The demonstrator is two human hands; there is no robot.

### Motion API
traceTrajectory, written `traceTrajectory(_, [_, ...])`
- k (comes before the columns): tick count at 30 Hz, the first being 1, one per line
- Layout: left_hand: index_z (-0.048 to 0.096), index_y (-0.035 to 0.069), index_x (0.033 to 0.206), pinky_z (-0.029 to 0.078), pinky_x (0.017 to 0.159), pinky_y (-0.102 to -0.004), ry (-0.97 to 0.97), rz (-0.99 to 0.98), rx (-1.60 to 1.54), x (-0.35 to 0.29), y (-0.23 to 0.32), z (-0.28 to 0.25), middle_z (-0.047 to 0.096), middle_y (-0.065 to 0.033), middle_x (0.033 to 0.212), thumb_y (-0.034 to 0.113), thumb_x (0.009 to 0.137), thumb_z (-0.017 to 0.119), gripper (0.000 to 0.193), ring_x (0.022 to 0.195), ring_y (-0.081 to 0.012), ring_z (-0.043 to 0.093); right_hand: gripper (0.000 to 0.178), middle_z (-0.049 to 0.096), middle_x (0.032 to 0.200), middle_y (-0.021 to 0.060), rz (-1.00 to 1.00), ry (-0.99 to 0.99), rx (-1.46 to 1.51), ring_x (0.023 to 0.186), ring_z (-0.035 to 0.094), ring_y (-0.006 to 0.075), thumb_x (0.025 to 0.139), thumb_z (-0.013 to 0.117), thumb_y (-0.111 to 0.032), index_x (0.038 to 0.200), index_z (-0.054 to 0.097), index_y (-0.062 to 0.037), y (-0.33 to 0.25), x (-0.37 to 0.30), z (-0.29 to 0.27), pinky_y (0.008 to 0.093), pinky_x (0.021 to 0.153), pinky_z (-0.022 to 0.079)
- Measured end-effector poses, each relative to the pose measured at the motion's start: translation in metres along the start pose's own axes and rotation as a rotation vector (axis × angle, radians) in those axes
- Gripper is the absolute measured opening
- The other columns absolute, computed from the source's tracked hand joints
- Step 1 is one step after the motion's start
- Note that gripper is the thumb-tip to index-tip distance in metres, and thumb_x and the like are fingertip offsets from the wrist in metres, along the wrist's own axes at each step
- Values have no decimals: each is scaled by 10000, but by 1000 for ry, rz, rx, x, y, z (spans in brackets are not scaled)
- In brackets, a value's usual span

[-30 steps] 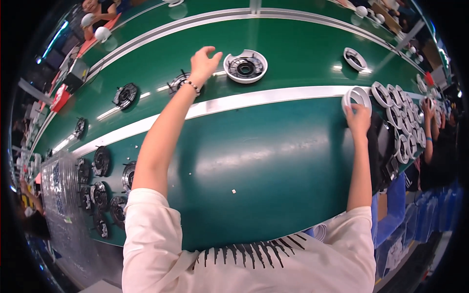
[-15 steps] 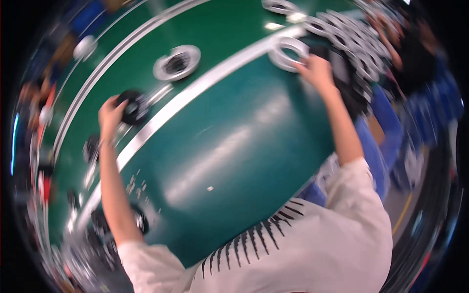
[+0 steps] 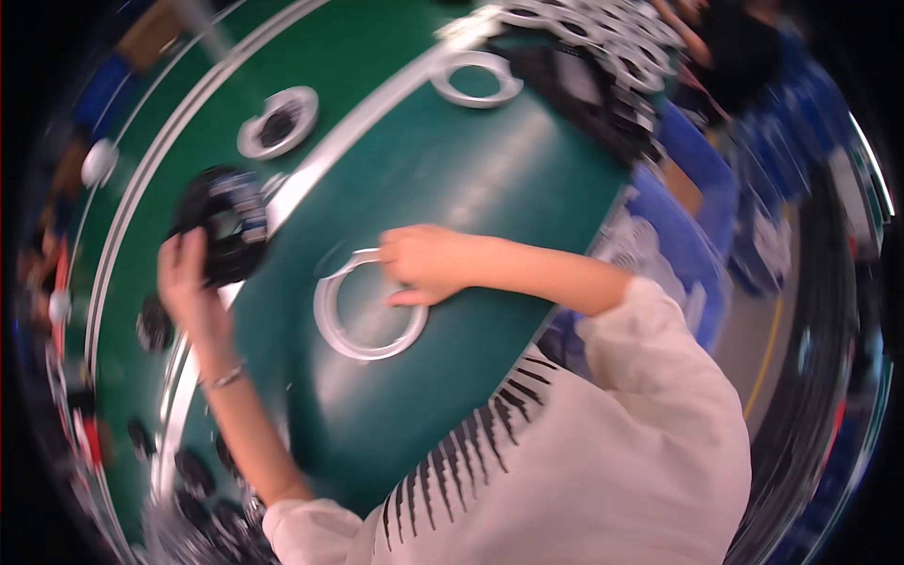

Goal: Assembling circular LED light fixture components on a production line.

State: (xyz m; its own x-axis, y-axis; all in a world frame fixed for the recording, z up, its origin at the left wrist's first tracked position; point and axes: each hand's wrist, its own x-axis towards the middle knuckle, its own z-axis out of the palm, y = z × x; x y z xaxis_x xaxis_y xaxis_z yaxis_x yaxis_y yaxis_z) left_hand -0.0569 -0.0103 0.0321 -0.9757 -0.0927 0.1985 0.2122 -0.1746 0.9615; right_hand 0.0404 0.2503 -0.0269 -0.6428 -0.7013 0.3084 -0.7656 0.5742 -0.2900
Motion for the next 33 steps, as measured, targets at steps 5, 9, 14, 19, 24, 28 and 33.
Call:
traceTrajectory(5, [495,-5,1044,478,743,-252,-119,-179,-270,-43,1,8,582,-82,972,66,808,558,255,867,-134,575,344,487,1102,114,-14,119,-53,1039,445,303,626,682,-256,841,574,-10,-21,22,-20,392,836,391])
traceTrajectory(9, [457,-17,1092,492,731,-250,-88,-170,-316,-53,6,3,571,-104,998,59,814,542,301,879,-150,581,956,230,1306,240,257,-2,-16,1193,229,429,472,766,-450,1205,359,11,-68,38,-20,538,906,285])
traceTrajectory(14, [441,-12,1075,505,709,-242,-151,-192,-384,-61,4,9,578,-105,966,49,813,529,283,879,-136,579,1067,214,1305,255,335,-109,-40,1182,238,426,457,778,-439,1271,252,9,-65,38,5,532,916,267])
traceTrajectory(19, [443,-18,1071,501,736,-256,-165,-197,-371,-64,10,5,575,-108,966,48,814,525,278,881,-135,575,1117,197,1299,288,409,-71,-70,1179,242,431,413,765,-523,1240,280,49,-62,48,3,523,903,278])
traceTrajectory(24, [443,-21,1070,505,736,-260,-172,-216,-396,-62,11,6,571,-104,975,73,818,525,282,879,-136,576,1124,201,1293,304,462,-157,36,1179,245,441,442,743,-558,1226,268,93,-51,58,17,544,932,250])
traceTrajectory(28, [444,-18,1064,514,724,-271,-153,-245,-465,-59,15,3,571,-101,977,127,829,518,285,874,-144,582,1121,208,1283,312,393,-95,82,1174,249,444,442,776,-489,1242,243,88,-48,54,15,539,951,235])
traceTrajectory(33, [447,-10,1070,512,730,-278,-148,-225,-448,-58,15,4,572,-109,991,138,825,523,296,878,-147,587,1141,195,1281,308,418,-36,29,1170,248,441,439,807,-384,1279,179,66,-55,51,13,475,979,240])
